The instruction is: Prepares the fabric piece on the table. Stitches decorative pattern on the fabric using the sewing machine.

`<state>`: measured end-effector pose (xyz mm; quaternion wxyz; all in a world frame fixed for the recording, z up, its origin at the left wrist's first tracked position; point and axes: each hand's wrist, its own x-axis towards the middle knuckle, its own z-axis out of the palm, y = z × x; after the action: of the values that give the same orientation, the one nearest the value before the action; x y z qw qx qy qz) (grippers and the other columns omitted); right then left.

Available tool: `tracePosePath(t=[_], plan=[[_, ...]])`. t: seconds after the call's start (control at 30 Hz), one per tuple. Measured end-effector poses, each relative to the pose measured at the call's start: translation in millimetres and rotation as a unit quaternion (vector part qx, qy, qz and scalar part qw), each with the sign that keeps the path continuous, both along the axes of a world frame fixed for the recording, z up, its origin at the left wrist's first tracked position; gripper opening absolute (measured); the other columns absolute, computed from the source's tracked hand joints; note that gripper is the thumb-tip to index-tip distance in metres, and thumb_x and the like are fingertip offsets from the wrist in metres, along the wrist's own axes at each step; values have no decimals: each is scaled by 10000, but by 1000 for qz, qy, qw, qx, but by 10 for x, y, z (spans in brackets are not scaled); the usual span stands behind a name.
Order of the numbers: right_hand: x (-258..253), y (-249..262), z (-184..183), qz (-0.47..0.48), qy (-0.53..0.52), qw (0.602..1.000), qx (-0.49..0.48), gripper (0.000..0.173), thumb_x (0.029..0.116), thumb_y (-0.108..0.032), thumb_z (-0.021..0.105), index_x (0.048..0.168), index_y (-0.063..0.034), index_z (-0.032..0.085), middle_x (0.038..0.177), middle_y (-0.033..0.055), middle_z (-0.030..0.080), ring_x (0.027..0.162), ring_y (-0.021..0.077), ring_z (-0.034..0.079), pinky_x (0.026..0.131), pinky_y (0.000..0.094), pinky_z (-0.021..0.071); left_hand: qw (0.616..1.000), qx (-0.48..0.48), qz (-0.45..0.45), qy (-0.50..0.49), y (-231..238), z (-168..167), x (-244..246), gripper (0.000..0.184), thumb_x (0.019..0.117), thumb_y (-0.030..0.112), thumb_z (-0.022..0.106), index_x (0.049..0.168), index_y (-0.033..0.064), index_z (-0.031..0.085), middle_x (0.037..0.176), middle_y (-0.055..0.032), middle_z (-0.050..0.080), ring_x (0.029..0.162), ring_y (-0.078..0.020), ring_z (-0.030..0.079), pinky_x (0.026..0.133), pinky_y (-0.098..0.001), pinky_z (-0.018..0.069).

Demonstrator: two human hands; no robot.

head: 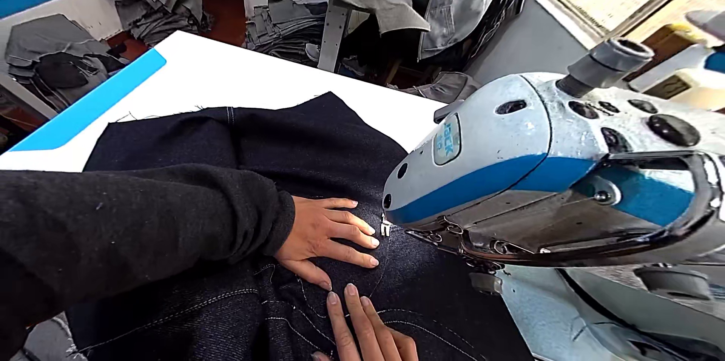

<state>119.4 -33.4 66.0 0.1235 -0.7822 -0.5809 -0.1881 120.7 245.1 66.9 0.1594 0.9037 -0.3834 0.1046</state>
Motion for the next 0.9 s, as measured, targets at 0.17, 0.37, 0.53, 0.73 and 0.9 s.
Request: tracePosePath(t=[0.17, 0.37, 0.53, 0.73, 0.9], plan=[[-35, -13, -3, -10, -3, 1000, 0, 595, 1026, -552, 411, 1291, -118, 721, 1320, 99, 705, 1135, 226, 659, 877, 360, 445, 1000, -5, -13, 15, -24, 42, 36, 656, 957, 605, 487, 1457, 193, 589, 1494, -81, 565, 1481, -264, 409, 1272, -526, 153], [-9, 13, -25, -10, -1, 1000, 5, 606, 1023, -552, 408, 1297, -109, 716, 1334, 102, 697, 1150, 223, 651, 887, 362, 439, 1000, -2, -9, -2, 7, 19, 49, 655, 966, 619, 452, 1455, 206, 589, 1481, -79, 575, 1470, -273, 422, 1264, -551, 166], [-34, -4, 8, -11, 0, 1000, -10, 603, 1035, -542, 401, 1313, -100, 703, 1331, 111, 698, 1151, 231, 660, 886, 361, 457, 1000, -24, -10, -17, -8, -56, 48, 686, 976, 649, 398, 1444, 190, 598, 1466, -89, 589, 1464, -265, 435, 1261, -563, 174], [-41, 2, 15, -13, -5, 1000, -12, 604, 1035, -538, 399, 1310, -96, 705, 1333, 110, 697, 1150, 226, 659, 894, 355, 448, 1000, -13, -7, -9, -13, -18, 35, 688, 974, 639, 418, 1453, 175, 586, 1465, -90, 588, 1462, -268, 437, 1265, -542, 183], [-41, 5, -8, -14, -12, 1000, 0, 602, 1028, -543, 406, 1294, -99, 714, 1324, 107, 702, 1147, 226, 654, 893, 352, 443, 1000, -20, 0, -4, -31, 71, 19, 697, 941, 628, 527, 1351, 76, 647, 1340, -137, 650, 1382, -298, 525, 1247, -550, 243]])
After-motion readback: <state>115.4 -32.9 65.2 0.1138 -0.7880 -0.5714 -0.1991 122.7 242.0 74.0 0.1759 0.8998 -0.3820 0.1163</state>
